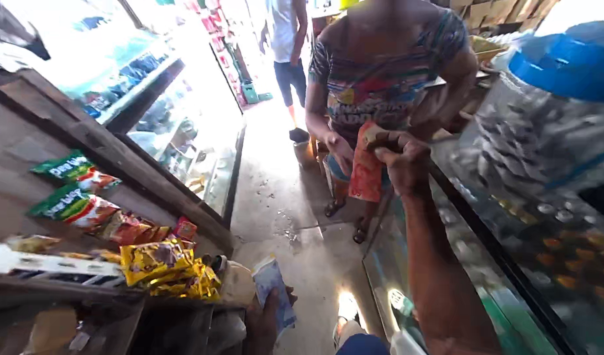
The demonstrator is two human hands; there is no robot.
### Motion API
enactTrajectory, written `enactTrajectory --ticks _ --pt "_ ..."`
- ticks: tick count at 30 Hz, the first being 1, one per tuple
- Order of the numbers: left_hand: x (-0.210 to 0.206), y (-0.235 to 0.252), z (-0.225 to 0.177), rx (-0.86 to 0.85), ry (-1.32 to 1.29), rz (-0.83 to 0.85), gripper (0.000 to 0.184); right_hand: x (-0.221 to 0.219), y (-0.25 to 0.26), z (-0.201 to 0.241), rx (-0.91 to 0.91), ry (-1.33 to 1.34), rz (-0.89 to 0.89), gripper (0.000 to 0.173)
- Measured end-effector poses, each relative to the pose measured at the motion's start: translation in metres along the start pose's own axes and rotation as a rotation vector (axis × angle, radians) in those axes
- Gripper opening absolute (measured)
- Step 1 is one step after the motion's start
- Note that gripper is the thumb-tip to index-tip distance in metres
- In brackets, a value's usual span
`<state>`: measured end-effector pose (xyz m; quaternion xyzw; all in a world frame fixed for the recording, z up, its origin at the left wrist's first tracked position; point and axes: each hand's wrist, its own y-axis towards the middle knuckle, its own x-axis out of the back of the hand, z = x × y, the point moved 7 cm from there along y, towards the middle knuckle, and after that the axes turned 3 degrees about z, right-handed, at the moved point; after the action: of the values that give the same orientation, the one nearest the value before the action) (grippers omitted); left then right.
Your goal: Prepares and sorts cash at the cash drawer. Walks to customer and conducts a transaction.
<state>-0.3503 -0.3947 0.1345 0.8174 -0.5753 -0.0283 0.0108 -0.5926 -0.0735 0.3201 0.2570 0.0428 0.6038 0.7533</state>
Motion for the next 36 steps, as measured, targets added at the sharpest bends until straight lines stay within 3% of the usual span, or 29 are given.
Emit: enactTrajectory --ticks 6,9,13,15,17,20,22,24,25,27,30,32,36 --pt "-0.037 0.093 -0.016 0.021 0.025 -0.057 0.024 -0.08 0.051 -0.029 -0.074 -0.269 0.266 0.015" --pt "-0.055 0.137 -0.024 -0.022 0.049 -0.048 0.025 -0.105 0.057 -0.047 -0.014 -0.4 0.385 0.018" --pt "-0.08 0.189 -0.027 -0.028 0.043 0.005 0.025 -0.132 0.081 -0.074 -0.11 -0.536 0.523 0.022" --pt "-0.086 0.206 -0.02 -0.027 0.013 0.032 0.024 -0.133 0.086 -0.081 -0.103 -0.556 0.515 0.025" --pt "-0.089 0.218 -0.016 -0.041 -0.019 0.05 0.022 -0.118 0.077 -0.061 0.06 -0.529 0.378 0.03" --pt "-0.092 0.228 -0.019 -0.033 -0.067 0.064 0.022 -0.099 0.034 -0.012 0.283 -0.379 0.14 0.024" --pt "-0.095 0.232 -0.031 -0.093 -0.058 0.083 0.021 -0.121 -0.003 -0.019 0.184 -0.2 0.165 0.031" --pt "-0.098 0.234 -0.045 -0.183 -0.001 0.101 0.019 -0.156 -0.026 -0.047 -0.032 -0.005 0.262 0.046" --pt "-0.099 0.235 -0.049 -0.212 0.033 0.106 0.019 -0.171 -0.03 -0.059 -0.122 0.124 0.293 0.043" --pt "-0.103 0.239 -0.05 -0.238 0.05 0.136 0.018 -0.19 -0.027 -0.07 -0.169 0.379 0.27 0.023" --pt "-0.098 0.247 -0.044 -0.129 0.016 0.125 0.015 -0.192 -0.009 -0.076 -0.166 0.534 0.205 0.004" --pt "-0.087 0.255 -0.046 -0.056 -0.032 0.091 0.022 -0.186 0.001 -0.08 -0.193 0.561 0.191 0.005" --pt "-0.075 0.271 -0.051 -0.118 -0.022 0.118 0.022 -0.191 0.005 -0.089 -0.298 0.708 0.226 0.014"
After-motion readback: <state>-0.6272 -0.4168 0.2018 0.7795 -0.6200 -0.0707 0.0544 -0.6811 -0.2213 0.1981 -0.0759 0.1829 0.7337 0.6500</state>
